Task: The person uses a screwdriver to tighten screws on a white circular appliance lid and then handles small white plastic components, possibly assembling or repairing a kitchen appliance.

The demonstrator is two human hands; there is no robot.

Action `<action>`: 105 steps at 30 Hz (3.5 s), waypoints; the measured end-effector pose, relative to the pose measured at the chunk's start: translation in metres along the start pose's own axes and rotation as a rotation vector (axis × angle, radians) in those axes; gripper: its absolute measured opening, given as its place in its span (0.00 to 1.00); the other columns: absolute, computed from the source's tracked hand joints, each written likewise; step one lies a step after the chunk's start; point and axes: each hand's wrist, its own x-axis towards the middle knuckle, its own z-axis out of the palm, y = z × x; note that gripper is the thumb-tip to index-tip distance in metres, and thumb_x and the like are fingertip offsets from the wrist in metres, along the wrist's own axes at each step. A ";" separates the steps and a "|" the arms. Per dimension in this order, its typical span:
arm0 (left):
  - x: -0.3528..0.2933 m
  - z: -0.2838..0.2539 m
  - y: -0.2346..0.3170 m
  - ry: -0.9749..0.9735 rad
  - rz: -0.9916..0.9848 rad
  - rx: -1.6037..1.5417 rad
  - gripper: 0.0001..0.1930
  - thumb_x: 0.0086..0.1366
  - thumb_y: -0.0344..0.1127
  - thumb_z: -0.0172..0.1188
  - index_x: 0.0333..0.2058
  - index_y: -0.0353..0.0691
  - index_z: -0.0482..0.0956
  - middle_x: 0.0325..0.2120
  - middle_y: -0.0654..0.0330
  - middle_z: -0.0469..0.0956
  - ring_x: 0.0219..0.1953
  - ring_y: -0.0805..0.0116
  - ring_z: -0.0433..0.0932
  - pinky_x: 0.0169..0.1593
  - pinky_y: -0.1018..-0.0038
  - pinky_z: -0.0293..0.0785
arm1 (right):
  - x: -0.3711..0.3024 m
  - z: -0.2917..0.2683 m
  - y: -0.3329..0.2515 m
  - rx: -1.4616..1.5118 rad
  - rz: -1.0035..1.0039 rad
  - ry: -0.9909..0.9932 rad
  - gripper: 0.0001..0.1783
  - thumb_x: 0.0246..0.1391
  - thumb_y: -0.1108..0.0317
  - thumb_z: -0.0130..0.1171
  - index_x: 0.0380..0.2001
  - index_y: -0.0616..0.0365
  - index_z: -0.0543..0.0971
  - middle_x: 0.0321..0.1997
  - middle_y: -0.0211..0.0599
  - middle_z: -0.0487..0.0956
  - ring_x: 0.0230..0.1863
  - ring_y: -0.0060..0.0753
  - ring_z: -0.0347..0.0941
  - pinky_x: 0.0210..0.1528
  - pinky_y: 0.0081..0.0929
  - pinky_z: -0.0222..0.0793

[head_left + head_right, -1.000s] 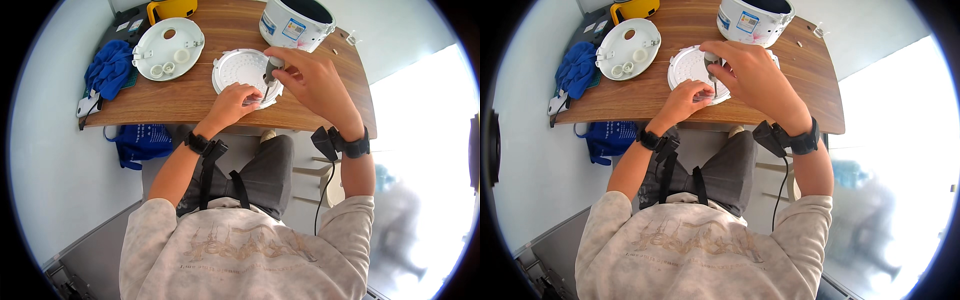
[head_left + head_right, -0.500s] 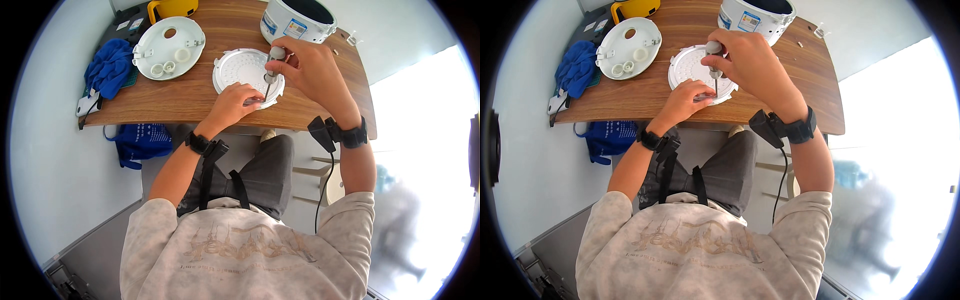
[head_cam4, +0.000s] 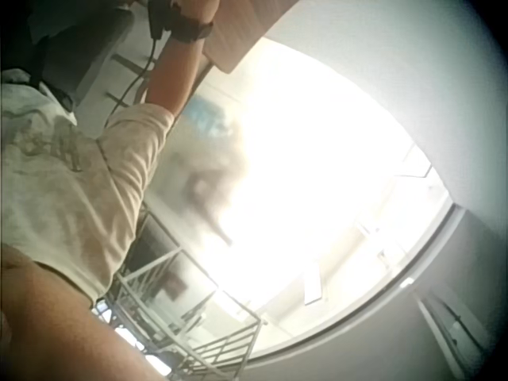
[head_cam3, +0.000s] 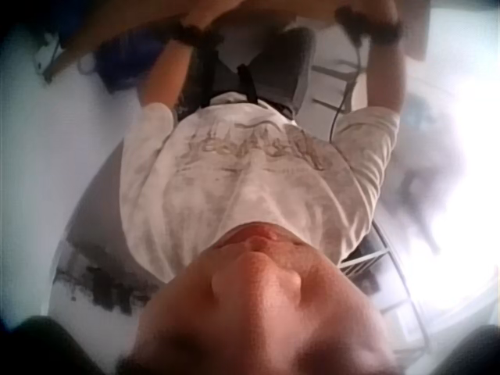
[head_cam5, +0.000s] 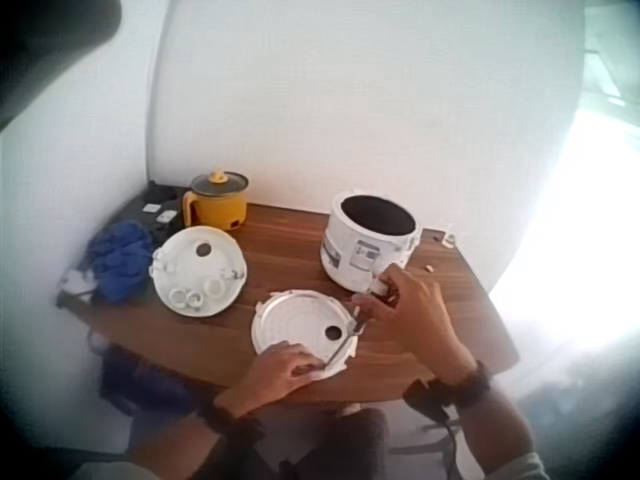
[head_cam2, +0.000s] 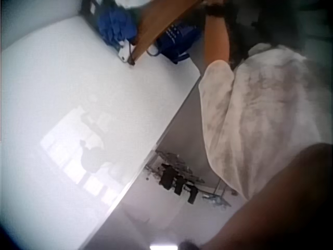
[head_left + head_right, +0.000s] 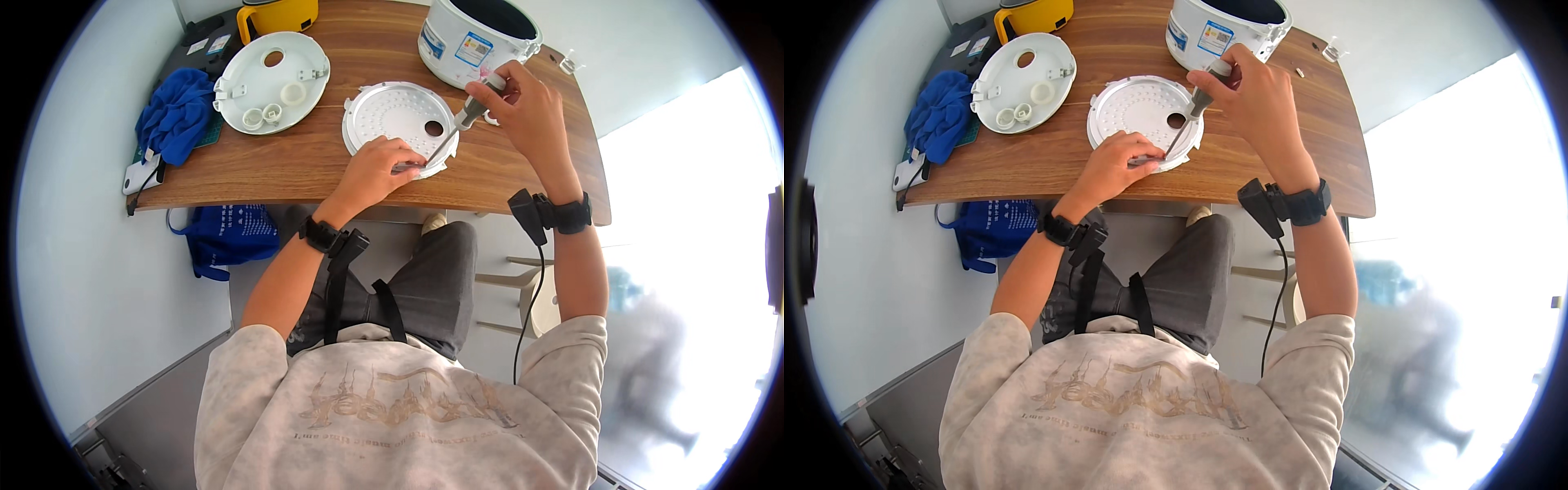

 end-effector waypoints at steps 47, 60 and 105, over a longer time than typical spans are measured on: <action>-0.002 0.002 -0.001 -0.022 -0.023 0.022 0.11 0.67 0.39 0.66 0.45 0.43 0.88 0.41 0.66 0.83 0.45 0.60 0.75 0.54 0.65 0.73 | -0.015 0.007 -0.046 -0.217 -0.405 0.056 0.17 0.63 0.54 0.61 0.36 0.59 0.83 0.27 0.41 0.83 0.25 0.50 0.80 0.30 0.40 0.76; -0.002 0.002 0.000 0.014 0.014 0.040 0.11 0.66 0.39 0.66 0.45 0.47 0.89 0.39 0.68 0.83 0.43 0.60 0.76 0.51 0.64 0.74 | -0.013 -0.017 -0.053 0.032 -0.358 -0.261 0.11 0.60 0.63 0.69 0.42 0.56 0.84 0.25 0.43 0.83 0.26 0.36 0.81 0.31 0.30 0.73; -0.001 0.000 0.000 -0.026 -0.009 0.018 0.11 0.68 0.39 0.66 0.46 0.44 0.88 0.42 0.64 0.83 0.45 0.59 0.75 0.53 0.65 0.73 | -0.015 0.012 -0.011 -0.156 -0.305 0.113 0.10 0.60 0.59 0.68 0.35 0.52 0.84 0.23 0.33 0.80 0.19 0.43 0.77 0.20 0.34 0.72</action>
